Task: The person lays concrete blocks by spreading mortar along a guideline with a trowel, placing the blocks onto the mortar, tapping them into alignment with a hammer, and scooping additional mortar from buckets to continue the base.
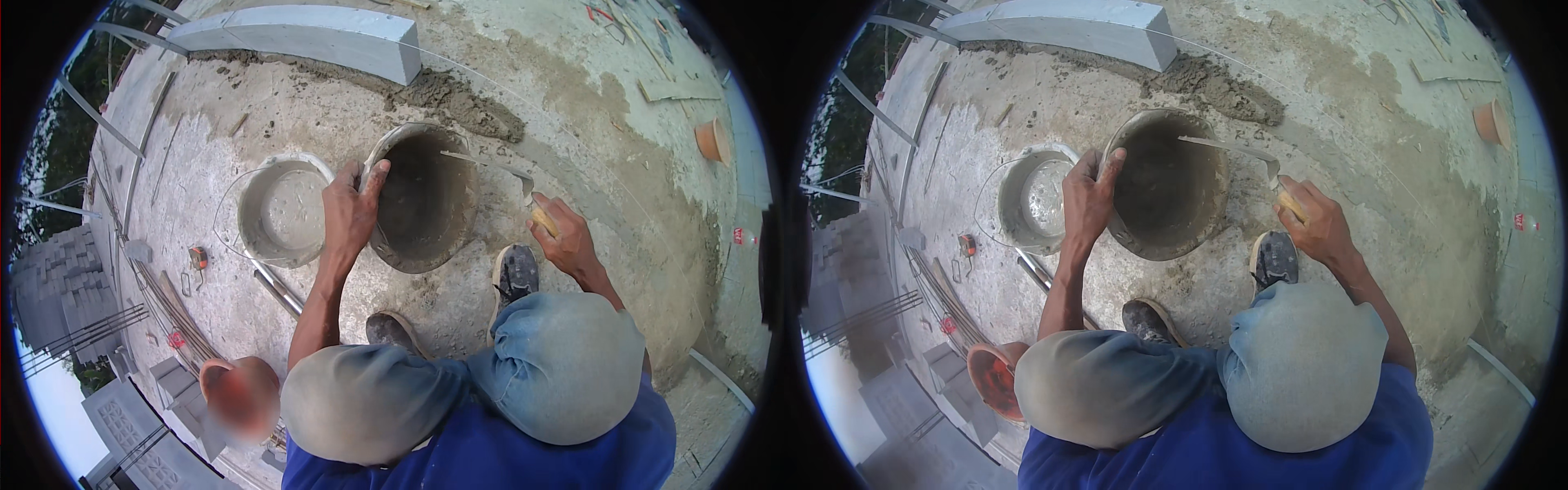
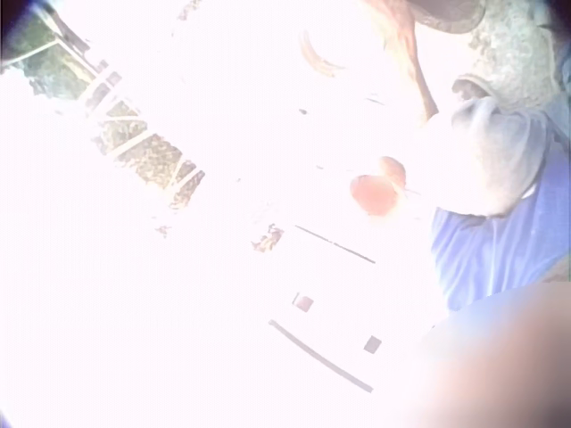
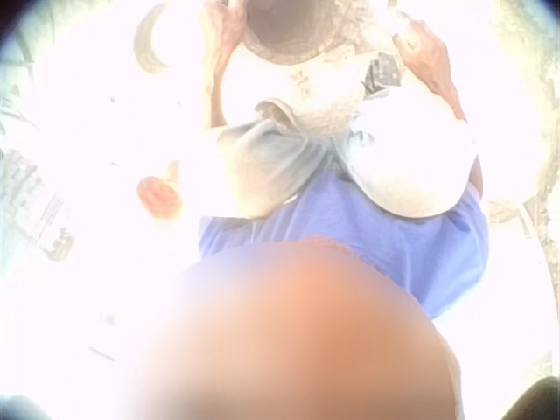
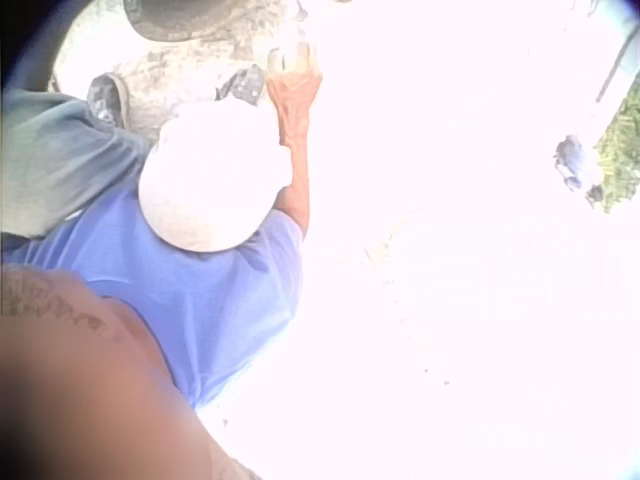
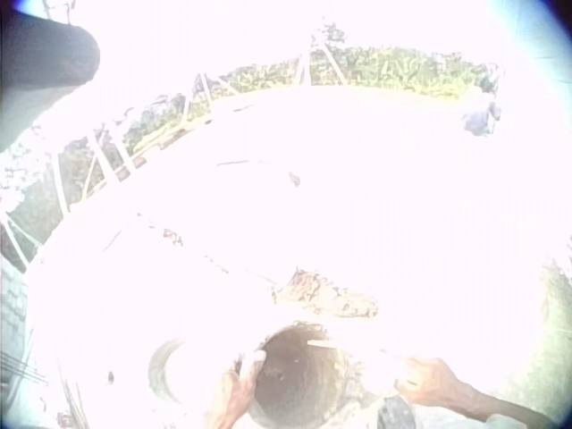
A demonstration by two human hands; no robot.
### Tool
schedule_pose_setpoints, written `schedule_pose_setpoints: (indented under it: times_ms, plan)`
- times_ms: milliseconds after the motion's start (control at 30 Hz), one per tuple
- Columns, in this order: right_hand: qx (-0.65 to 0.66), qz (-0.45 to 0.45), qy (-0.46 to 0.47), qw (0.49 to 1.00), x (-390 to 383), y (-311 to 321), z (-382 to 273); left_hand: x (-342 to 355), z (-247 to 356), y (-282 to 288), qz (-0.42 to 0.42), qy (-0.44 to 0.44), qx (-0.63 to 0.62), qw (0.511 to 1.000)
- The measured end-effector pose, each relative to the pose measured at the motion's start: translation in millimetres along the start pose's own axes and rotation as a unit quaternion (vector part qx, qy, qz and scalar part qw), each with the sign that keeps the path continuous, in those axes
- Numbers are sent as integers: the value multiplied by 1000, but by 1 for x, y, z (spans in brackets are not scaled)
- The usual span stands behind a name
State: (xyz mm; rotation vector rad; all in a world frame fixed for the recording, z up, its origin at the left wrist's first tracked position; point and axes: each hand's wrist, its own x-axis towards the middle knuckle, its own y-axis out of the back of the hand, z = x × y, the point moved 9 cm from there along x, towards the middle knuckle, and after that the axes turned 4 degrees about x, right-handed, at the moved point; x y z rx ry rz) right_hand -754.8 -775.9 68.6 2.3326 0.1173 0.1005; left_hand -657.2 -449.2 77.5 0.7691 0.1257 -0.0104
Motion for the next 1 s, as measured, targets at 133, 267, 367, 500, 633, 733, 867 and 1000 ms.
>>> schedule_pose_setpoints:
  times_ms: [133,267,367,500,633,733,867,1000]
  plan:
    - [-172,-71,70,980,41,-80,-36,15,5,-25,2,-38,-37,999]
    - [-269,-69,156,948,48,-140,-46,21,15,-28,-7,-61,-7,998]
    - [-268,-162,206,927,35,-143,-48,11,-7,-20,17,-47,-6,999]
    - [-194,-186,87,959,62,-97,-58,-1,6,-20,17,-32,-20,999]
    - [-179,-190,76,962,66,-126,-34,-16,29,-41,13,-104,16,994]
    - [12,-353,-37,935,48,-154,-4,-22,17,-37,30,-80,-51,995]
    - [233,-434,-230,839,10,-191,26,-22,16,-44,-3,-77,-32,997]
    - [455,-462,-307,696,-13,-210,33,-10,15,-27,28,-35,-2,999]
